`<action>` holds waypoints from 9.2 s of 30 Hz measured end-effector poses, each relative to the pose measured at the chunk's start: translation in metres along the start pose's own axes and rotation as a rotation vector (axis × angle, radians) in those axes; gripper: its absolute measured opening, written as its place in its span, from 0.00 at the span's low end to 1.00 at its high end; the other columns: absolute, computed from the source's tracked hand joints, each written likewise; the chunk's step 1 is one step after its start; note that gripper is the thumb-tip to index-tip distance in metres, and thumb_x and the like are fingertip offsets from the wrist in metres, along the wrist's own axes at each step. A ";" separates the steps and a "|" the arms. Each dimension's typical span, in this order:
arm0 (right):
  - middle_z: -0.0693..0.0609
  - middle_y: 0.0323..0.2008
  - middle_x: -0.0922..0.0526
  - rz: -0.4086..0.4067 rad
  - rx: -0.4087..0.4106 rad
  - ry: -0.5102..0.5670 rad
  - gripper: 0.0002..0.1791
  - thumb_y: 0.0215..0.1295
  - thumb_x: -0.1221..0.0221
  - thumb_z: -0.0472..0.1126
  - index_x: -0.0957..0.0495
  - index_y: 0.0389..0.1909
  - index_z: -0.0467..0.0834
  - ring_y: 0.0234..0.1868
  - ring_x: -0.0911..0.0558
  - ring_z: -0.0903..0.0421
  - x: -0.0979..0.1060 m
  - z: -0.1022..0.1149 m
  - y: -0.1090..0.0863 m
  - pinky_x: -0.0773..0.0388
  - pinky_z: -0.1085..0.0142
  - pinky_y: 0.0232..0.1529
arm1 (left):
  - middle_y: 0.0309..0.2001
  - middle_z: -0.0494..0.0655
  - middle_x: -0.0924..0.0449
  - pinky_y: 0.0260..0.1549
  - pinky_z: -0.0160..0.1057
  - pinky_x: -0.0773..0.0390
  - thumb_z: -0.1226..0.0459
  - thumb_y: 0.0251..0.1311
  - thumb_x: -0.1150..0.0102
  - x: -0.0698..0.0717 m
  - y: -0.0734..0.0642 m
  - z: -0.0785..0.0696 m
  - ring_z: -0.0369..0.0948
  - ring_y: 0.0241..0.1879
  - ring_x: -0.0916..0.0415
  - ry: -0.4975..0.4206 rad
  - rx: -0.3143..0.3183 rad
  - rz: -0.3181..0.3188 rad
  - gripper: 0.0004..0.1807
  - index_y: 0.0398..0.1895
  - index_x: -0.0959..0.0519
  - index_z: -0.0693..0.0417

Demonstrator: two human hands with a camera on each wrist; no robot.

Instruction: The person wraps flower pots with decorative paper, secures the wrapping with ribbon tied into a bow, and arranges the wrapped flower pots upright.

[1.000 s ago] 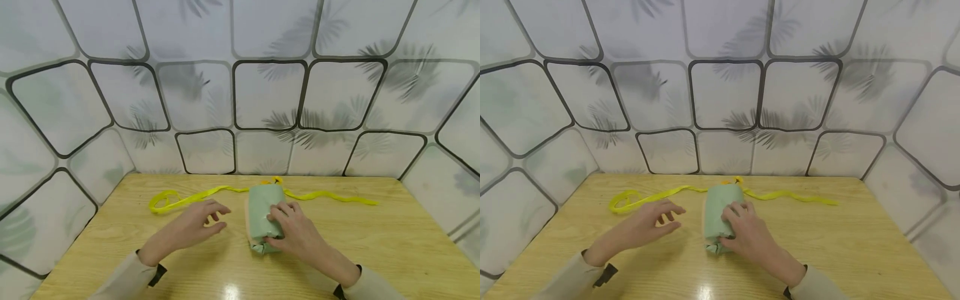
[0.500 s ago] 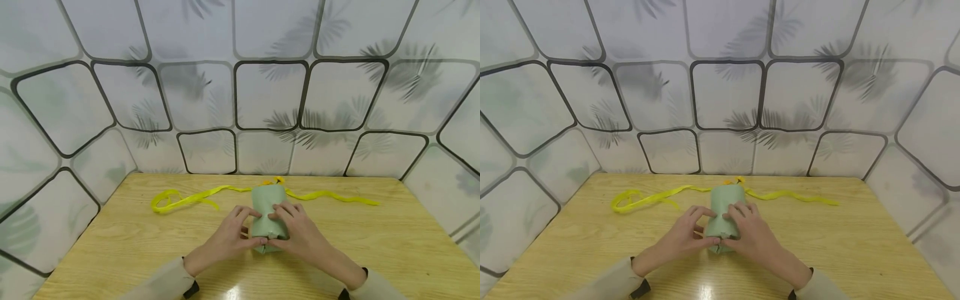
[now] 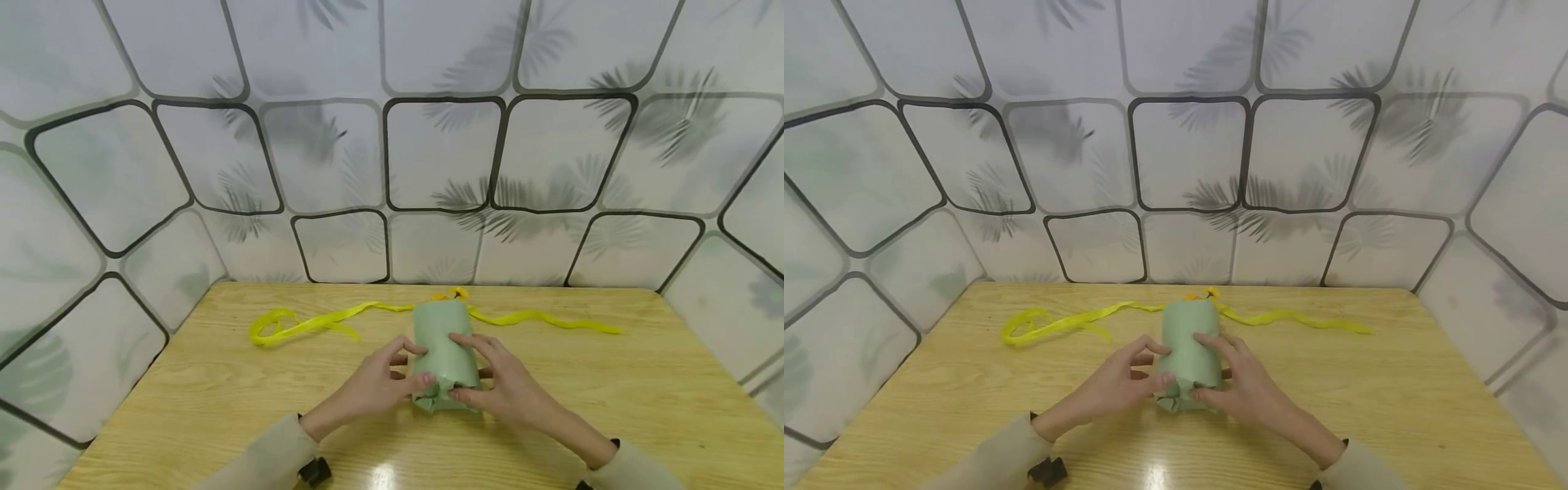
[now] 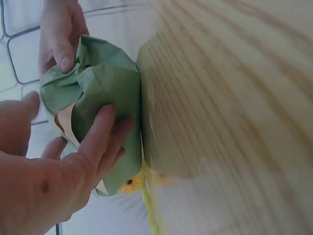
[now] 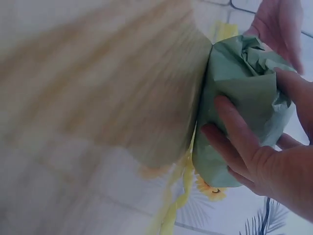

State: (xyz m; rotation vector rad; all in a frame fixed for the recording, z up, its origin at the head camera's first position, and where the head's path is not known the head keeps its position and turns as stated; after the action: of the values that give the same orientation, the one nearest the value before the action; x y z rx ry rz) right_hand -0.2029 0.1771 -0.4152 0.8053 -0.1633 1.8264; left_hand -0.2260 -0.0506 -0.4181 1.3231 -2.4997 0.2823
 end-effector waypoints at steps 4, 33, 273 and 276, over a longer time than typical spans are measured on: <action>0.34 0.64 0.29 -0.029 0.010 -0.015 0.42 0.57 0.24 0.39 0.32 0.72 0.46 0.59 0.22 0.33 0.000 0.001 0.001 0.14 0.66 0.43 | 0.70 0.53 0.29 0.49 0.48 0.15 0.51 0.67 0.34 -0.001 -0.001 -0.004 0.53 0.61 0.22 -0.021 0.018 -0.028 0.17 0.53 0.25 0.43; 0.36 0.71 0.32 0.077 -0.317 0.071 0.56 0.57 0.25 0.53 0.47 0.79 0.45 0.52 0.14 0.45 0.000 -0.034 0.104 0.14 0.57 0.42 | 0.70 0.61 0.30 0.51 0.49 0.15 0.46 0.71 0.41 0.075 0.060 0.011 0.48 0.54 0.17 0.137 0.117 -0.010 0.44 0.82 0.46 0.51; 0.42 0.48 0.11 -0.184 0.119 -0.331 0.17 0.62 0.30 0.32 0.14 0.53 0.41 0.31 0.13 0.58 0.023 0.012 0.033 0.20 0.76 0.28 | 0.59 0.42 0.16 0.50 0.37 0.17 0.49 0.59 0.28 0.006 -0.008 -0.047 0.41 0.53 0.18 0.865 -0.565 -0.097 0.15 0.41 0.18 0.45; 0.45 0.42 0.10 -0.181 0.116 -0.352 0.16 0.62 0.30 0.33 0.13 0.51 0.41 0.31 0.14 0.59 0.022 0.009 0.035 0.20 0.76 0.28 | 0.60 0.42 0.16 0.49 0.38 0.17 0.50 0.60 0.28 0.005 -0.007 -0.048 0.42 0.52 0.18 0.886 -0.552 -0.087 0.14 0.42 0.18 0.45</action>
State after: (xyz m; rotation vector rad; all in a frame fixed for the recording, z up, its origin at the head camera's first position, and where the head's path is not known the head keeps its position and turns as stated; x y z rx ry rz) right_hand -0.2331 0.1756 -0.3865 1.1831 -0.2041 1.5242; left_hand -0.2149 -0.0441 -0.3712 0.8133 -1.6006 0.1019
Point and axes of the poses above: each hand's wrist, its own y-axis towards the middle knuckle, its own x-axis out of the back of the hand, z = x × y, the point moved 3 cm from there along y, towards the middle knuckle
